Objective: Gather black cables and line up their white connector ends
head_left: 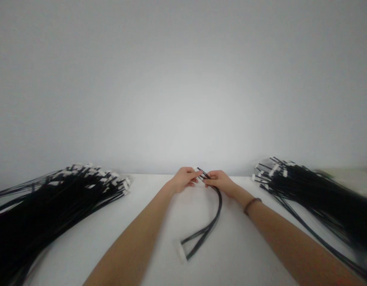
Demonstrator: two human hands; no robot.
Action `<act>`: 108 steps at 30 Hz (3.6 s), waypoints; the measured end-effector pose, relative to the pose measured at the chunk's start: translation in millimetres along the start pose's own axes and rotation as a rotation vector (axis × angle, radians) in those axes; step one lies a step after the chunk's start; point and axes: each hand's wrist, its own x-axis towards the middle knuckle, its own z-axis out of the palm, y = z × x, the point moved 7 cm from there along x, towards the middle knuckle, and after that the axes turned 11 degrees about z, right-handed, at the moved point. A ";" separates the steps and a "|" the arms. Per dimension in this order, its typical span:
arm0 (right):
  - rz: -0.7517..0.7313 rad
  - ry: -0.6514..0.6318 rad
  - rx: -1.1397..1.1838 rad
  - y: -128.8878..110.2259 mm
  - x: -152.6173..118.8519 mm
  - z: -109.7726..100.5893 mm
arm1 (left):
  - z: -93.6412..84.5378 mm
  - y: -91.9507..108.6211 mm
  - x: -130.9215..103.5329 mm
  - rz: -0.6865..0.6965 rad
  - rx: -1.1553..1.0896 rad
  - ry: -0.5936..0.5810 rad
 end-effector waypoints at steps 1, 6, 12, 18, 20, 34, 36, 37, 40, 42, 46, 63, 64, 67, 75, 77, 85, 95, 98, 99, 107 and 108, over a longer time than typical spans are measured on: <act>-0.012 -0.001 0.009 0.1 0.3 0.0 | -4.4 1.1 2.6 0.062 0.011 0.077; -0.013 0.050 0.082 2.3 4.4 -5.0 | -3.5 8.1 4.4 0.238 -0.083 0.107; 0.052 0.041 0.363 8.8 10.4 -12.1 | 13.3 13.3 -0.3 0.250 0.024 -0.075; 0.019 0.049 0.338 3.1 5.8 -13.3 | 17.2 12.5 -0.4 0.225 0.034 -0.128; 0.004 0.043 0.307 0.4 4.2 -12.0 | 17.2 12.1 -0.4 0.219 0.036 -0.133; -0.010 0.075 0.254 3.1 6.4 -13.9 | 20.7 7.4 -3.1 0.049 -0.257 -0.148; -0.009 0.081 0.286 3.9 6.6 -14.8 | 23.8 7.9 -5.4 0.000 -0.359 -0.171; -0.011 0.078 0.293 4.3 6.8 -14.7 | 24.9 8.1 -6.3 -0.017 -0.381 -0.180; -0.019 0.056 0.283 5.2 8.0 -13.6 | 27.4 8.7 -8.1 -0.037 -0.386 -0.207; -0.026 0.047 0.279 5.6 8.7 -13.1 | 29.0 8.8 -8.6 -0.038 -0.370 -0.228; -0.040 0.034 0.273 6.3 10.0 -12.0 | 30.9 10.2 -8.8 -0.020 -0.360 -0.249; -0.047 0.019 0.206 8.8 11.8 -9.9 | 31.2 4.2 -2.9 -0.002 -0.373 -0.192; -0.052 0.019 0.209 8.6 11.7 -10.2 | 31.5 4.3 -3.0 -0.003 -0.375 -0.198; -0.059 0.020 0.228 8.8 11.6 -11.5 | 31.5 5.0 -4.3 -0.010 -0.374 -0.215; -0.049 0.025 0.229 9.0 10.6 -11.5 | 29.5 7.6 -6.8 0.009 -0.396 -0.208; -0.051 0.016 0.226 8.7 10.3 -10.4 | 28.8 7.0 -6.4 0.008 -0.390 -0.192; -0.053 -0.008 0.215 9.1 10.6 -8.9 | 28.1 4.7 -6.2 -0.004 -0.352 -0.177; -0.076 0.008 0.197 6.2 9.7 -9.4 | 33.1 8.9 -6.1 0.002 -0.387 -0.221; -0.072 0.008 0.194 4.5 8.3 -8.6 | 33.8 10.1 -6.7 0.014 -0.390 -0.237; -0.068 0.006 0.192 4.0 7.9 -8.2 | 34.2 9.8 -7.0 0.014 -0.385 -0.243; -0.041 0.008 0.139 -1.0 4.1 -5.3 | 27.4 6.7 -3.4 0.078 -0.375 -0.143; -0.044 -0.006 0.130 -1.0 4.0 -3.8 | 26.9 6.3 -3.1 0.084 -0.380 -0.143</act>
